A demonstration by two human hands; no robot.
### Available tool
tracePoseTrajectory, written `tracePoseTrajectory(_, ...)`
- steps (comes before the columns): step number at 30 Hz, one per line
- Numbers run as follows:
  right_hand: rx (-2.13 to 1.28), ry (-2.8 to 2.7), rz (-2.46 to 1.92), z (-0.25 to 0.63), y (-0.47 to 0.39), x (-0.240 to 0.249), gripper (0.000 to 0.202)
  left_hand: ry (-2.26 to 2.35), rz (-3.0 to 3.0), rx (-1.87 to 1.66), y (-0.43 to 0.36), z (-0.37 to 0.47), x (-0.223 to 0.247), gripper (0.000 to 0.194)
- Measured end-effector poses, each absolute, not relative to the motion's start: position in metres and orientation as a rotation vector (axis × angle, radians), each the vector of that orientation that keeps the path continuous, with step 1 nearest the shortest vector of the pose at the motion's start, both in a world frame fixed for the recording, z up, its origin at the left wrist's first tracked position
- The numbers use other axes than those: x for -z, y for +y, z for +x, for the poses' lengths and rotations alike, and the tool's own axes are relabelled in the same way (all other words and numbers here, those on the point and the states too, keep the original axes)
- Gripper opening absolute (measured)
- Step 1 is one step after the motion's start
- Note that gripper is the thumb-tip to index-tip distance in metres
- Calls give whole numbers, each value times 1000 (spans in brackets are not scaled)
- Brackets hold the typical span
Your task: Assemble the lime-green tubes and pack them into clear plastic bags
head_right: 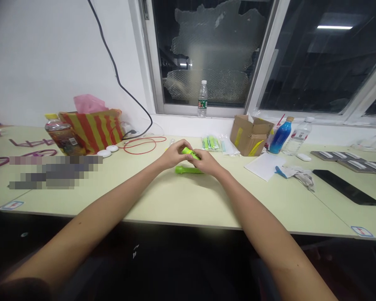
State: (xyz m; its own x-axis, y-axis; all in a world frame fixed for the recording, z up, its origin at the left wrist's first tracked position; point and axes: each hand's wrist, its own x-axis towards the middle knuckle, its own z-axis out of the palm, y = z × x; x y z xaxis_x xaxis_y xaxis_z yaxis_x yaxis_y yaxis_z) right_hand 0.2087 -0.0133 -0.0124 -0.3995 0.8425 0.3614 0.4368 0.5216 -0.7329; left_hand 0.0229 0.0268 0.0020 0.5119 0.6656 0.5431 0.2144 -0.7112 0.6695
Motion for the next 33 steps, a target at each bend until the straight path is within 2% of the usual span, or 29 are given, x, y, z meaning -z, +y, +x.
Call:
tracePoseTrajectory(12, -966, -2002, -1051, 215, -19, 4, 26, 763, 2341, -1030, 17, 20, -8, 28)
tracePoseTrajectory(18, -948, -1968, -1138, 214, -16, 5, 28, 879, 2890, -975, 24, 22, 3, 26)
tracePoseTrajectory(25, -596, -1952, -1281, 208, -6, 10, 28, 1286, 3169, -1087, 27, 34, 17, 29)
tracePoseTrajectory(33, -356, -1996, -1372, 204, -1, 16, 28, 1292, 3351, -1093, 23, 37, 12, 33)
